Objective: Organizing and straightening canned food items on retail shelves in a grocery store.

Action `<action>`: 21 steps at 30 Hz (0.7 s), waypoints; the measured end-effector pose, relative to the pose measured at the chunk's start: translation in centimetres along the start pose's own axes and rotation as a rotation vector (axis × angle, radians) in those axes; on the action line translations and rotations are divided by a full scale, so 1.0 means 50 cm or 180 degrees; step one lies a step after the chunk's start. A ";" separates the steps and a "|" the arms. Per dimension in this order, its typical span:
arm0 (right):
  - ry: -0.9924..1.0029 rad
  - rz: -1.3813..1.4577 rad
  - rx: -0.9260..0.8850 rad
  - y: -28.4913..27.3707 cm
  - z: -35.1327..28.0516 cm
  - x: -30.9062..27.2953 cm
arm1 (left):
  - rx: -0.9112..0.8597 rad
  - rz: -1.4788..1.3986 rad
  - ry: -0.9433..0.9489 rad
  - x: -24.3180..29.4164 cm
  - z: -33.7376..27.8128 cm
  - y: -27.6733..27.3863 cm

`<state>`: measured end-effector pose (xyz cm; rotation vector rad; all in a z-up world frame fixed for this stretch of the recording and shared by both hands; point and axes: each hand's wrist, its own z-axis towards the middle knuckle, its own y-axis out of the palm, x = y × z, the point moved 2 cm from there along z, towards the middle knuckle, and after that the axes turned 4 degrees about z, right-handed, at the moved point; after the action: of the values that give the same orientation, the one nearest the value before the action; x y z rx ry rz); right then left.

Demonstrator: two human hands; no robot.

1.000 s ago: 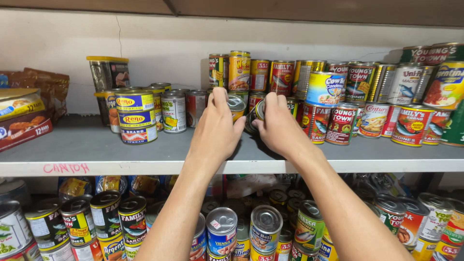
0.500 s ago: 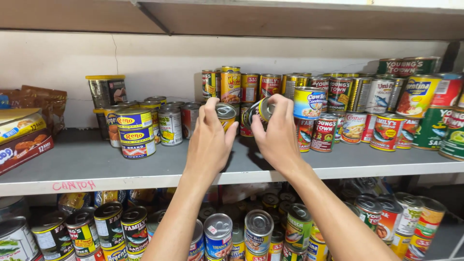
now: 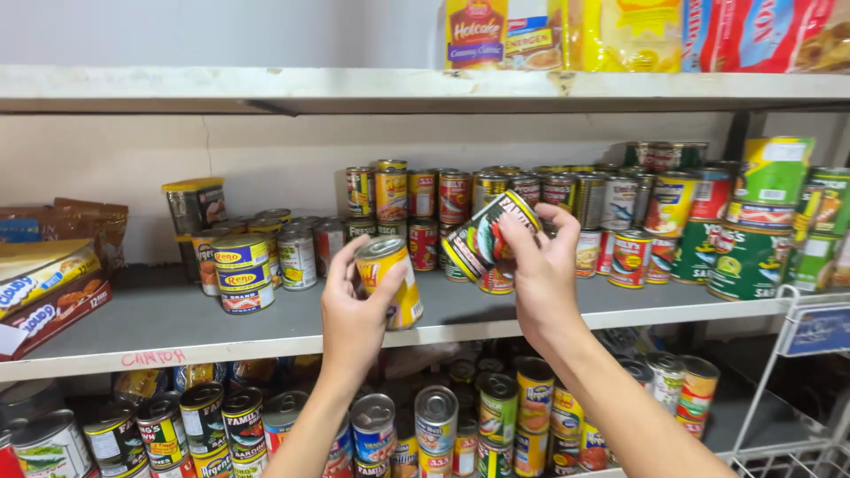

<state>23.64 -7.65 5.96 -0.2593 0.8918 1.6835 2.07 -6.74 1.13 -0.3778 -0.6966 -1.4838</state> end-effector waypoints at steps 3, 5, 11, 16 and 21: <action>0.0363 0.0634 0.0072 -0.049 -0.037 -0.037 | -0.0094 -0.0530 -0.0093 -0.023 -0.046 0.022; 0.0435 0.0860 0.0095 -0.085 -0.074 -0.069 | -0.0211 -0.0964 -0.0691 0.045 -0.091 0.060; 0.0697 0.0755 0.0395 -0.146 -0.204 -0.228 | -0.0492 -0.1592 -0.1751 0.093 -0.233 0.157; 0.0687 0.0306 0.0644 -0.248 -0.278 -0.333 | -0.0895 -0.2271 -0.2460 0.135 -0.328 0.256; 0.0562 0.0362 0.0527 -0.378 -0.366 -0.381 | -0.1321 -0.2644 -0.2601 0.131 -0.415 0.342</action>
<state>41.81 -32.98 -3.22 -0.2513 1.1904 1.6981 22.43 -23.51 -7.23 -1.1515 -1.2856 -2.2906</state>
